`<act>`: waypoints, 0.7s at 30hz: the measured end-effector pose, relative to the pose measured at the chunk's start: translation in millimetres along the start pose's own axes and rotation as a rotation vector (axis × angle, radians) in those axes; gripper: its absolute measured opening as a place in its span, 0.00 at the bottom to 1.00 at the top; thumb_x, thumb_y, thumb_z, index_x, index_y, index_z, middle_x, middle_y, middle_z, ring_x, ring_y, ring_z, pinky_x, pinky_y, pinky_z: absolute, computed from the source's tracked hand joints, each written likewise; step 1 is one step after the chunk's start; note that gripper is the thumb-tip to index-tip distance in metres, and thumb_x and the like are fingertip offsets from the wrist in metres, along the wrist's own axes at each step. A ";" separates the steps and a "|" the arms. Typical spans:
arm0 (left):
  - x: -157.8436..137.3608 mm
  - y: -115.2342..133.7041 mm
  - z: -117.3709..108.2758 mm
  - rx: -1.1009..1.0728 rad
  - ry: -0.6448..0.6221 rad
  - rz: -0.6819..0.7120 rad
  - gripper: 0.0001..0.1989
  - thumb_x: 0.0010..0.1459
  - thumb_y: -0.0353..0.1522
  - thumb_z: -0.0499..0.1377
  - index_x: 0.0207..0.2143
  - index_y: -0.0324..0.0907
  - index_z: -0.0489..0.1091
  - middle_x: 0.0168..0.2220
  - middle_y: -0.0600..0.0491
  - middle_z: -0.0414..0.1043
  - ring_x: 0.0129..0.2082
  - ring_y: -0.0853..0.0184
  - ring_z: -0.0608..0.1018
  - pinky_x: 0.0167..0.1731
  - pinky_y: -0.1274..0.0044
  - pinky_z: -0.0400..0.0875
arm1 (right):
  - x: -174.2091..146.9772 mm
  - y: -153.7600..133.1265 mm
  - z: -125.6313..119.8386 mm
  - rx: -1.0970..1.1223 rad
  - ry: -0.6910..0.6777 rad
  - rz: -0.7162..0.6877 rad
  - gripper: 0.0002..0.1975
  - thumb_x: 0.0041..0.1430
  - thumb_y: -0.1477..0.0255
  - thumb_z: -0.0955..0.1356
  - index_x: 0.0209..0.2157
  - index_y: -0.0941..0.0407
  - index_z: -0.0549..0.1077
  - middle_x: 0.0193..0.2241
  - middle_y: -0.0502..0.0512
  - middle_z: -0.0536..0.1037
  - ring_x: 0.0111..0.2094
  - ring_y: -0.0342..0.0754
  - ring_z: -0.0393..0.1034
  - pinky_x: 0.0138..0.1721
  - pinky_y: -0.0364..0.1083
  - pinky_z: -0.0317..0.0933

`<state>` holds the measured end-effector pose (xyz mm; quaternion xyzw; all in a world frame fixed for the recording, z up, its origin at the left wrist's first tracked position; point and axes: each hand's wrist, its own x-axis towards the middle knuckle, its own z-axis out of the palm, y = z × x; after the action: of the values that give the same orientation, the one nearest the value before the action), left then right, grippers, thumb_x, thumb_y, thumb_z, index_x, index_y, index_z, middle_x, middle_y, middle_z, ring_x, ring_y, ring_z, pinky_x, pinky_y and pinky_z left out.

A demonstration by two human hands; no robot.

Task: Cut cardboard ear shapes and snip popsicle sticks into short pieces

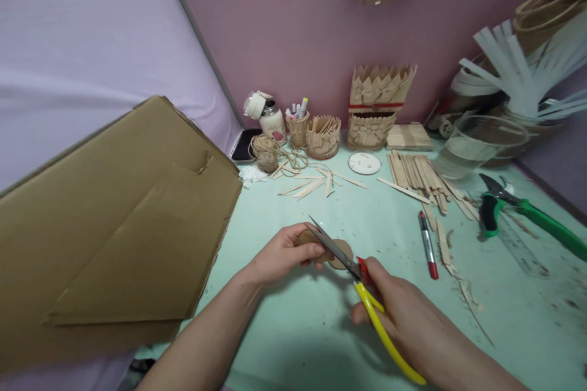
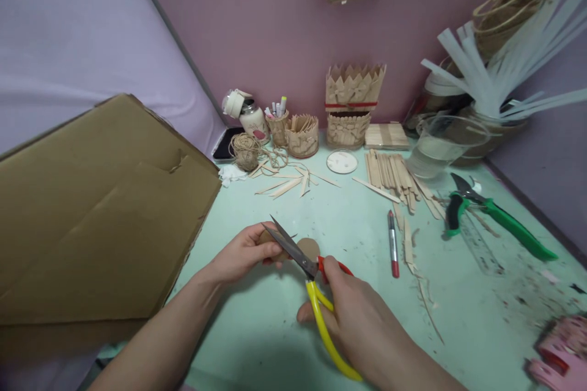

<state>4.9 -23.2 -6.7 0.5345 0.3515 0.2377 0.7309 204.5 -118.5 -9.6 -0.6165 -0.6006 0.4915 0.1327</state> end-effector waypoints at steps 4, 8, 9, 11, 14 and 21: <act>-1.0 1.8 -1.1 -0.014 -0.023 0.001 0.11 0.53 0.36 0.63 0.33 0.38 0.68 0.25 0.55 0.70 0.24 0.73 0.70 0.25 0.80 0.60 | -1.9 1.6 -0.1 0.032 -0.015 -0.024 0.08 0.56 0.74 0.62 0.34 0.50 0.56 0.27 0.49 0.81 0.28 0.49 0.71 0.30 0.43 0.56; -2.3 3.5 -1.8 -0.004 -0.029 -0.012 0.13 0.53 0.38 0.64 0.31 0.38 0.67 0.26 0.54 0.71 0.24 0.73 0.71 0.25 0.80 0.59 | -1.7 3.9 1.3 0.059 -0.016 -0.026 0.06 0.57 0.71 0.62 0.32 0.50 0.56 0.26 0.48 0.80 0.26 0.48 0.70 0.27 0.43 0.55; -2.6 4.0 -1.9 0.010 -0.028 -0.013 0.13 0.53 0.38 0.64 0.31 0.38 0.67 0.26 0.54 0.71 0.25 0.73 0.71 0.25 0.80 0.60 | -1.3 4.4 1.5 0.070 -0.015 -0.028 0.06 0.58 0.71 0.62 0.31 0.50 0.56 0.25 0.48 0.80 0.26 0.48 0.70 0.27 0.43 0.55; -3.3 5.4 -2.1 0.050 -0.022 -0.014 0.13 0.54 0.38 0.63 0.32 0.38 0.67 0.26 0.53 0.71 0.25 0.73 0.71 0.25 0.81 0.60 | -0.3 5.3 1.0 0.098 -0.015 -0.039 0.06 0.58 0.70 0.62 0.30 0.51 0.56 0.26 0.47 0.79 0.26 0.47 0.69 0.27 0.42 0.55; -4.1 7.6 -2.3 0.105 0.011 -0.026 0.13 0.54 0.39 0.62 0.33 0.37 0.68 0.26 0.53 0.71 0.24 0.73 0.71 0.23 0.81 0.58 | 1.7 6.3 -2.7 0.157 0.009 -0.068 0.08 0.58 0.67 0.62 0.29 0.51 0.56 0.25 0.47 0.77 0.26 0.46 0.67 0.28 0.42 0.55; -5.3 12.5 -1.1 0.144 0.058 -0.033 0.15 0.54 0.40 0.62 0.36 0.39 0.65 0.29 0.52 0.73 0.23 0.73 0.71 0.22 0.81 0.58 | 7.8 10.3 -9.6 0.279 0.107 -0.105 0.11 0.59 0.62 0.63 0.30 0.52 0.57 0.24 0.44 0.63 0.23 0.42 0.55 0.22 0.40 0.51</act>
<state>1.0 -22.4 6.3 0.5728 0.3973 0.2151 0.6839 216.5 -110.2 -16.2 -0.5851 -0.5500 0.5290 0.2744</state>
